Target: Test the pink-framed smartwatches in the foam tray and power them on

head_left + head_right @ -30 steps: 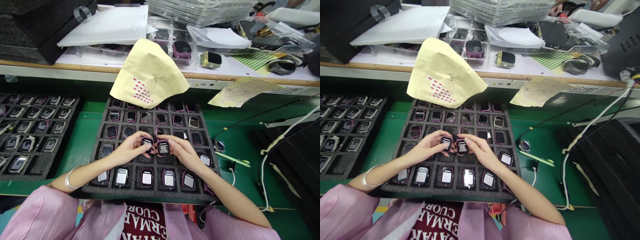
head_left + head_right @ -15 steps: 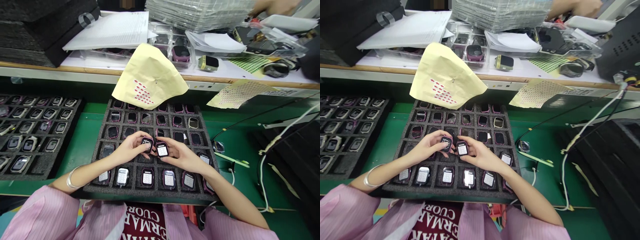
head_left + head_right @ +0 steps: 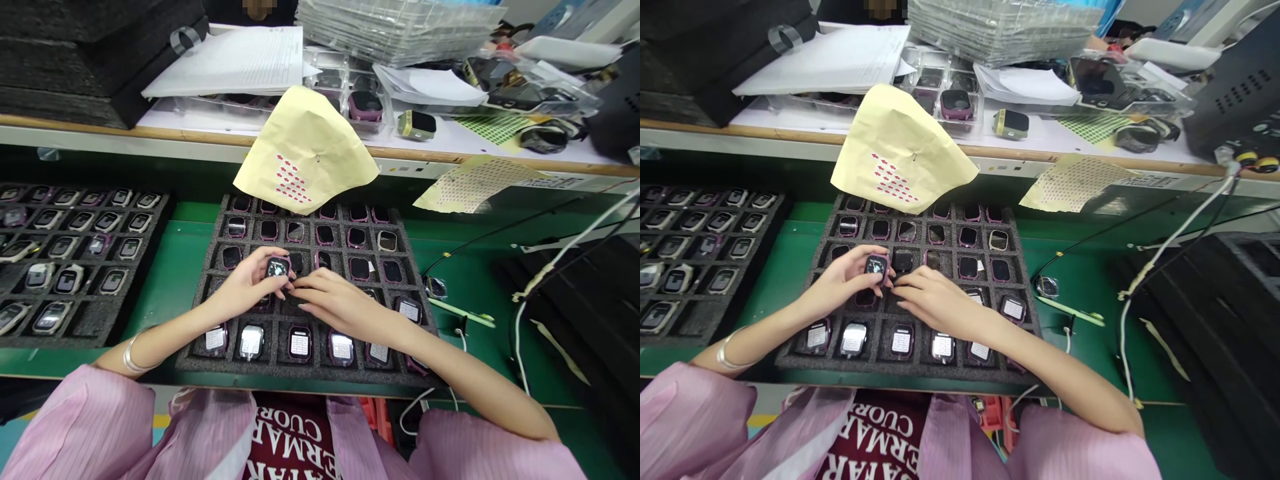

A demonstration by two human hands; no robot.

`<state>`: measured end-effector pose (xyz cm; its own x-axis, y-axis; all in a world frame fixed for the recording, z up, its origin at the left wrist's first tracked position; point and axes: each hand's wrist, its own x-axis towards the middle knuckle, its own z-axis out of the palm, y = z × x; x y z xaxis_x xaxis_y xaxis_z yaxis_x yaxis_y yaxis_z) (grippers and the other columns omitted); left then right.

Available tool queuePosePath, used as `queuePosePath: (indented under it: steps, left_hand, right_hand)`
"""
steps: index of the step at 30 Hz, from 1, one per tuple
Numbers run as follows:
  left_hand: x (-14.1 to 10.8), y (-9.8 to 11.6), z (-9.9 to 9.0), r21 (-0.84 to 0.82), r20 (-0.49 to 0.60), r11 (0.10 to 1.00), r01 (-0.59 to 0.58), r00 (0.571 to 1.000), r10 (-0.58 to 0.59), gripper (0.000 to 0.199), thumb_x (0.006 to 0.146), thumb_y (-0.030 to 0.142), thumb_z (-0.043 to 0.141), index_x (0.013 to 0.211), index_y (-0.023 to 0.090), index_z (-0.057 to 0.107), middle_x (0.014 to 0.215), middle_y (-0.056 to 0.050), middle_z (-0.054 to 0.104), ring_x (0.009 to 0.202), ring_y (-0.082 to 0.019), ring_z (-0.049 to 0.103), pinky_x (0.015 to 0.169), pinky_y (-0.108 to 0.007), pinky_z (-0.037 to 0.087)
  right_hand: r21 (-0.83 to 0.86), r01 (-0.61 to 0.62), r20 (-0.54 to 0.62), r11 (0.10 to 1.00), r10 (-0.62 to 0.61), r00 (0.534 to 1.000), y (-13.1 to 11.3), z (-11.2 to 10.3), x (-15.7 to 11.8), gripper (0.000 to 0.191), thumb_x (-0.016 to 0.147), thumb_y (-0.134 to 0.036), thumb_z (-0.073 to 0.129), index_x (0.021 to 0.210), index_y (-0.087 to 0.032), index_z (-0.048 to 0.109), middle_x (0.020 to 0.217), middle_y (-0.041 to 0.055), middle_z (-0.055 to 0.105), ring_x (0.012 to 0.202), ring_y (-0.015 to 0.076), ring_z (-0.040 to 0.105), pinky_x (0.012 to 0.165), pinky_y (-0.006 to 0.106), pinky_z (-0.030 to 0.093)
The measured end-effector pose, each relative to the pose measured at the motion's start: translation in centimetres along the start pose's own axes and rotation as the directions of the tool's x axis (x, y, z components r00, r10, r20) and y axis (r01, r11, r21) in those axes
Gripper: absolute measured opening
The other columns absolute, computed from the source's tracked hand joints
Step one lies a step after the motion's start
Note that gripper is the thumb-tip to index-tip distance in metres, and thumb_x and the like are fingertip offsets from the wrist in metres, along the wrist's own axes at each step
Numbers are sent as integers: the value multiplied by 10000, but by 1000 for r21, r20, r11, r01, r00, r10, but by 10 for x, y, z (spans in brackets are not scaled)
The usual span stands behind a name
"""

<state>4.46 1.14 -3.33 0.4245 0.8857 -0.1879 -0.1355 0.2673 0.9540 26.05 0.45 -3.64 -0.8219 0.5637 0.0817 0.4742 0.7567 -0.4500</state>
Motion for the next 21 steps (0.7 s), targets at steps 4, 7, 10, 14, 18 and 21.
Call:
queuePosePath:
  steps: [4, 7, 10, 14, 18, 21]
  left_hand:
    - [-5, 11, -8, -1, -120, 999, -54, 991, 54, 397, 795, 230, 657, 1152, 142, 506, 928, -66, 662, 833, -169, 650, 660, -260, 558]
    - [-9, 14, -13, 29, -130, 995, -93, 987, 96, 395, 812, 210, 640, 1178, 150, 504, 956, -64, 657, 852, -160, 645, 690, -249, 549]
    - [-12, 14, -18, 50, -111, 992, -119, 986, 124, 400, 821, 191, 632, 1197, 164, 498, 953, -44, 648, 755, -118, 633, 697, -237, 535]
    - [-15, 12, -21, 56, -120, 987, -153, 980, 159, 400, 816, 177, 637, 1194, 184, 508, 958, -26, 613, 714, -100, 608, 653, -221, 515]
    - [-17, 10, -23, 23, -103, 987, -156, 982, 158, 392, 813, 174, 636, 1184, 181, 513, 916, -21, 593, 734, -114, 601, 595, -209, 488]
    - [-17, 8, -25, -41, -121, 993, -112, 987, 107, 350, 825, 177, 617, 1164, 175, 528, 877, -13, 588, 685, -96, 578, 564, -201, 456]
  right_hand:
    - [-142, -26, 0, 990, 27, 1000, -13, 42, 46, 364, 919, -187, 546, 1262, -69, 510, 1200, 206, 591, 1122, 309, 543, 949, 493, 468]
    - [-108, -207, -95, 972, 197, 976, -24, 61, 68, 329, 884, -213, 608, 1171, -63, 543, 1190, 238, 573, 1110, 339, 563, 905, 493, 492]
    - [172, -282, -137, 944, 306, 942, -27, 62, 75, 193, 830, -225, 683, 978, -146, 586, 1035, 124, 634, 965, 283, 628, 818, 425, 532]
    - [644, -181, -102, 743, 318, 943, -21, 45, 67, 125, 799, -208, 706, 813, -168, 589, 865, 30, 629, 828, 201, 635, 754, 346, 537]
    - [928, -151, -8, 341, 422, 907, -16, 27, 47, 200, 831, -307, 683, 952, -169, 602, 992, 56, 671, 948, 189, 655, 878, 370, 522]
    - [988, -149, 111, 41, 483, 869, -14, 19, 33, 258, 863, -330, 659, 1050, -180, 564, 989, 77, 713, 911, 205, 702, 907, 450, 522]
